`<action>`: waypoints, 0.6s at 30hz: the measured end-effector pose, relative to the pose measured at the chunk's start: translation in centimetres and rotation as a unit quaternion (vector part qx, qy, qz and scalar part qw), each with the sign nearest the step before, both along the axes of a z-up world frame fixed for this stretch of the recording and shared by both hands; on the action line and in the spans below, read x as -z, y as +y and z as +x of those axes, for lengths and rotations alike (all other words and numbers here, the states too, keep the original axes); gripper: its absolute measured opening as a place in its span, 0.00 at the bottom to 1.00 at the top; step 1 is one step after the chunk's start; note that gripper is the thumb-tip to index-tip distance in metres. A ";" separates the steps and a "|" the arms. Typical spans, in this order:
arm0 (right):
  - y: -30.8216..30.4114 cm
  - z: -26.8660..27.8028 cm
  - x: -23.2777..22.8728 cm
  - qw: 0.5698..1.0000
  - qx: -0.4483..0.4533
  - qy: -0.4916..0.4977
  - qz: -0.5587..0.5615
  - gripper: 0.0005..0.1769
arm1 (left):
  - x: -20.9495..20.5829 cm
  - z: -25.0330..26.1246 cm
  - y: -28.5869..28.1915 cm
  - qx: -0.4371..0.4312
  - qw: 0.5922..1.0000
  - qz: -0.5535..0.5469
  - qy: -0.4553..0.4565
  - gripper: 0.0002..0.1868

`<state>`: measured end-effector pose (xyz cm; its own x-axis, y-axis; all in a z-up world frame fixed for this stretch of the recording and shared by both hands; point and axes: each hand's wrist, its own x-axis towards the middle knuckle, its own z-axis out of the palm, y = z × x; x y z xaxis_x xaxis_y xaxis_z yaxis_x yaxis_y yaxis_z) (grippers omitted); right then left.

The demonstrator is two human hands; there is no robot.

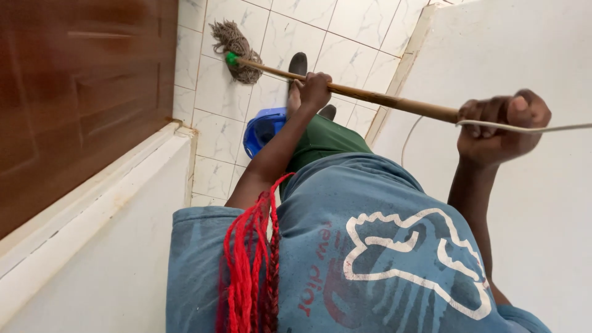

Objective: The recorder is mopping the tiled floor in a hallway or entryway using a mop and a bucket of water.

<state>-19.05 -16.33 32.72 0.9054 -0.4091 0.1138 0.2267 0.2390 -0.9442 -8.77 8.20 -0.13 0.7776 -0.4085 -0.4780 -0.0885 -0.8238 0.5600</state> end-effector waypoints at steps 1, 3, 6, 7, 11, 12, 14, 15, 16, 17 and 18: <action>-0.4 -2.0 -0.5 1.000 0.017 0.001 -0.021 0.24 | -1.0 -0.9 -1.1 0.013 1.000 -0.009 -0.005 0.08; -1.8 -5.7 -1.5 0.999 0.033 0.004 -0.042 0.23 | -1.8 -2.9 -3.9 0.026 0.999 -0.017 -0.009 0.08; -1.9 -10.3 -2.8 0.995 0.079 0.002 -0.064 0.21 | -1.4 -5.2 -7.3 0.058 0.998 -0.036 -0.003 0.08; -1.8 -11.5 -3.3 0.991 0.123 0.006 -0.061 0.22 | -1.8 -5.8 -8.4 0.069 0.997 -0.044 -0.005 0.08; -0.2 -15.0 -5.8 0.962 0.259 0.007 -0.086 0.26 | -4.2 -8.0 -12.3 0.131 0.991 -0.036 0.003 0.08; 0.0 -16.0 -6.5 0.959 0.267 0.006 -0.094 0.26 | -5.2 -8.7 -13.5 0.139 0.989 -0.044 0.003 0.08; -0.2 -17.5 -7.2 0.940 0.319 0.001 -0.120 0.29 | -6.9 -9.4 -16.0 0.174 0.984 -0.026 0.038 0.07; -0.9 -18.4 -7.5 0.937 0.327 -0.003 -0.124 0.29 | -6.4 -10.3 -18.2 0.182 0.982 -0.030 0.034 0.07; -0.9 -19.2 -7.6 0.929 0.342 0.011 -0.144 0.29 | -5.9 -11.4 -19.1 0.180 0.982 -0.043 0.033 0.07; -0.7 -19.9 -7.7 0.919 0.357 0.024 -0.164 0.29 | -5.2 -12.5 -19.8 0.178 0.982 -0.056 0.033 0.07; -0.8 -20.7 -7.7 0.918 0.362 0.028 -0.159 0.29 | -5.1 -13.3 -20.7 0.184 0.981 -0.050 0.035 0.07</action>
